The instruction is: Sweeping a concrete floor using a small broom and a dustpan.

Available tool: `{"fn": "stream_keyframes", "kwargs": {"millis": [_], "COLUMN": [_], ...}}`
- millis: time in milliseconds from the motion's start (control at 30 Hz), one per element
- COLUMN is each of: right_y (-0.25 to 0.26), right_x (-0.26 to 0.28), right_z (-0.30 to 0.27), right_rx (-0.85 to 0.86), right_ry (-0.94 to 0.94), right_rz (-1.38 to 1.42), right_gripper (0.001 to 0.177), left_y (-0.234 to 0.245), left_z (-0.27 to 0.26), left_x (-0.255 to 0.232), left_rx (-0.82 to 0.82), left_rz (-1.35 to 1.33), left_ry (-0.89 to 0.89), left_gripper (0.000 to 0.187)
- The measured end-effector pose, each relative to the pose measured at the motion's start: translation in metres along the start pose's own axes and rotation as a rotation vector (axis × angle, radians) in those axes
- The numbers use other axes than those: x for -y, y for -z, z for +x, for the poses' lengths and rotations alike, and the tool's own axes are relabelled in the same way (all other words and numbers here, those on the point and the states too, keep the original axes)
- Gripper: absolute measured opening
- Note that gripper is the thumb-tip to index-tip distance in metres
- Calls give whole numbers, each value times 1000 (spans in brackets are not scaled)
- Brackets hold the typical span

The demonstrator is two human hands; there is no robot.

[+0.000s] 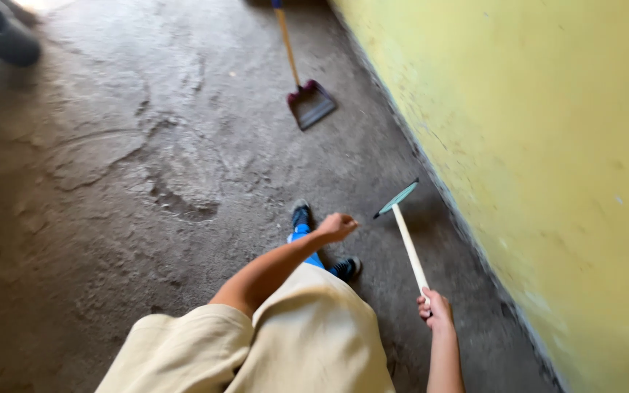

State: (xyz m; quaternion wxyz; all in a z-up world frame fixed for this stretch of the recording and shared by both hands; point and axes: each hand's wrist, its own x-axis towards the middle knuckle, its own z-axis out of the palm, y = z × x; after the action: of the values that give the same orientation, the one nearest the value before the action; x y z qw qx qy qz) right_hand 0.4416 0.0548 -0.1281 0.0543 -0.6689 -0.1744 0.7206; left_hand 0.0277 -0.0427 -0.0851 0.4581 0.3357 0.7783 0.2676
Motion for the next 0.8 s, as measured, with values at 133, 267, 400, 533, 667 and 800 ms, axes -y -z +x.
{"fn": "stream_keyframes", "kwargs": {"millis": [133,267,400,533,667,800], "right_y": [29,35,-21,-75,-67,-40], "right_x": [-5,-10,5,18,36,47], "right_z": [-27,3,-3,-14,-23,-36], "right_rx": [-169,-275,-246,-151,42,-59], "right_ry": [65,99,75,66,-23,72], "right_rz": [1,-80,-206,-283,-93,-206], "right_gripper": [16,14,12,9,8,11], "left_y": [-3,11,11,17,23,30], "left_z": [-3,-19,-23,-21,-17,-14], "left_x": [-7,-23,-24,-22,-22,-27], "left_rx": [41,72,80,76,31,12], "left_rz": [-9,-40,-27,-75,-54,-63], "left_ry": [16,56,71,77,41,32], "left_gripper": [45,46,46,46,45,45]}}
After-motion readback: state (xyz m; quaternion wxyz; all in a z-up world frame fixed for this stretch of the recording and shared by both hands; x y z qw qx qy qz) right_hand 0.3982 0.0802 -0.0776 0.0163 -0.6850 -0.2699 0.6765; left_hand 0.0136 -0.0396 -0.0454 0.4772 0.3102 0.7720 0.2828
